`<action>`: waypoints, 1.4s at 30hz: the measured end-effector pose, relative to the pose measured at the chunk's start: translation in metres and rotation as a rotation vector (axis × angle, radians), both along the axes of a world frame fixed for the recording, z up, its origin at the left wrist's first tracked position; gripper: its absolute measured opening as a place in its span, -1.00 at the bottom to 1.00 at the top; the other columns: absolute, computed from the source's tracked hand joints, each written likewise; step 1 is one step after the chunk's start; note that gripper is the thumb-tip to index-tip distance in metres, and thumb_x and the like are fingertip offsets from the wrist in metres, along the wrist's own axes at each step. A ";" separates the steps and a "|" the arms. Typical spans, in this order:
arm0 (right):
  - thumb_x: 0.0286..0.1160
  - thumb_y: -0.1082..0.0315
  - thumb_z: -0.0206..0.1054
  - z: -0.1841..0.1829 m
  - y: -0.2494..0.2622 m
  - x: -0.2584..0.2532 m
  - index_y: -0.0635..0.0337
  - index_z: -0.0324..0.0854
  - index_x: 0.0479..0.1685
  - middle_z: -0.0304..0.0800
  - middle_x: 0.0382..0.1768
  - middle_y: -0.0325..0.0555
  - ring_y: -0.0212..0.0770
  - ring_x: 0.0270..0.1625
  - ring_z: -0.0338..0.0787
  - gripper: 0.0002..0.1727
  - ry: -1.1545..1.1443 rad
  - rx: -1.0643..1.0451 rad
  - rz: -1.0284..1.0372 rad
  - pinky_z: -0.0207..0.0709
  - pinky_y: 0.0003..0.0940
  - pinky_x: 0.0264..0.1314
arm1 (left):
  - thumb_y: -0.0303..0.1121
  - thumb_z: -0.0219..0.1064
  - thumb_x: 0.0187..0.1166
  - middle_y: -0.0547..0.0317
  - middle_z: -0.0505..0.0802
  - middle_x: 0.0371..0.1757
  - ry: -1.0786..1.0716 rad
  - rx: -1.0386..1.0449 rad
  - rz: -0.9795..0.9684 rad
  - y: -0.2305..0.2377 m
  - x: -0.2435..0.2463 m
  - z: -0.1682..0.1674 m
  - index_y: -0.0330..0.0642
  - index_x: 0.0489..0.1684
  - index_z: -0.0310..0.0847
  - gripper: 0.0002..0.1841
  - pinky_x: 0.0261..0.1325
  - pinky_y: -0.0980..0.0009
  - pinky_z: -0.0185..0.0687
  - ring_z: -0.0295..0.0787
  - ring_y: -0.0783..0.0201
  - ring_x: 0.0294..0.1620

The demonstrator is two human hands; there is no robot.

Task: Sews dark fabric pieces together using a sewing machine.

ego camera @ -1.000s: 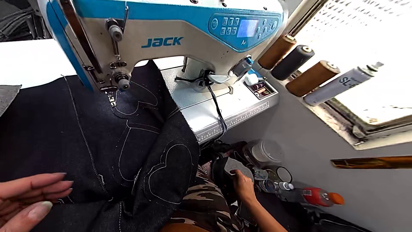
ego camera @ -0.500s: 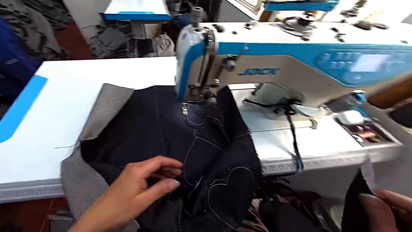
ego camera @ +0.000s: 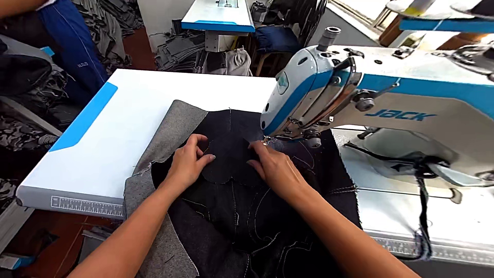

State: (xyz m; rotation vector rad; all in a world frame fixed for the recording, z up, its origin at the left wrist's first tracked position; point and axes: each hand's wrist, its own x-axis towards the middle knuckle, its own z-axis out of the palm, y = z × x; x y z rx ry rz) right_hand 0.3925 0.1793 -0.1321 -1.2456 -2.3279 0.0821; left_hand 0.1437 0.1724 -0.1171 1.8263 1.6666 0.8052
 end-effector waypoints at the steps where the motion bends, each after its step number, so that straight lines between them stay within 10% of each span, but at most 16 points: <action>1: 0.55 0.44 0.40 -0.005 0.004 0.001 0.33 0.64 0.05 0.76 -0.26 0.20 0.21 -0.32 0.84 -0.80 0.005 -0.020 0.000 0.70 0.13 -0.33 | -0.26 0.47 0.58 -0.04 0.84 -0.25 0.045 0.028 0.004 0.003 0.001 -0.005 -0.22 0.50 0.47 -0.46 -0.07 -0.04 0.69 0.80 0.02 -0.30; 8: 0.59 0.40 0.37 -0.023 0.002 0.012 0.26 0.78 -0.04 0.79 -0.20 0.06 0.03 -0.20 0.85 -0.85 0.112 0.036 -0.023 0.73 -0.05 -0.22 | -0.26 0.52 0.50 0.26 0.75 -0.49 0.116 0.271 -0.097 0.000 -0.005 -0.031 -0.08 -0.12 0.84 -0.85 -0.38 0.25 0.50 0.60 0.31 -0.53; 24: 0.53 0.31 0.42 -0.024 -0.005 0.010 0.16 0.86 -0.13 0.76 -0.29 -0.12 -0.25 -0.32 0.74 -0.85 0.215 0.041 -0.099 0.60 -0.36 -0.32 | -0.30 0.58 0.40 0.40 0.68 -0.58 0.046 0.307 -0.048 0.002 -0.007 -0.034 -0.05 -0.19 0.84 -0.87 -0.48 0.53 0.33 0.46 0.52 -0.61; 42: 0.47 0.31 0.49 -0.030 0.000 0.011 0.16 0.85 -0.13 0.72 -0.37 -0.12 -0.22 -0.40 0.69 -0.86 0.261 0.034 -0.111 0.55 -0.28 -0.36 | -0.36 0.58 0.41 0.34 0.69 -0.58 0.014 0.260 -0.057 0.001 -0.008 -0.032 -0.10 -0.19 0.82 -0.88 -0.47 0.45 0.38 0.48 0.45 -0.61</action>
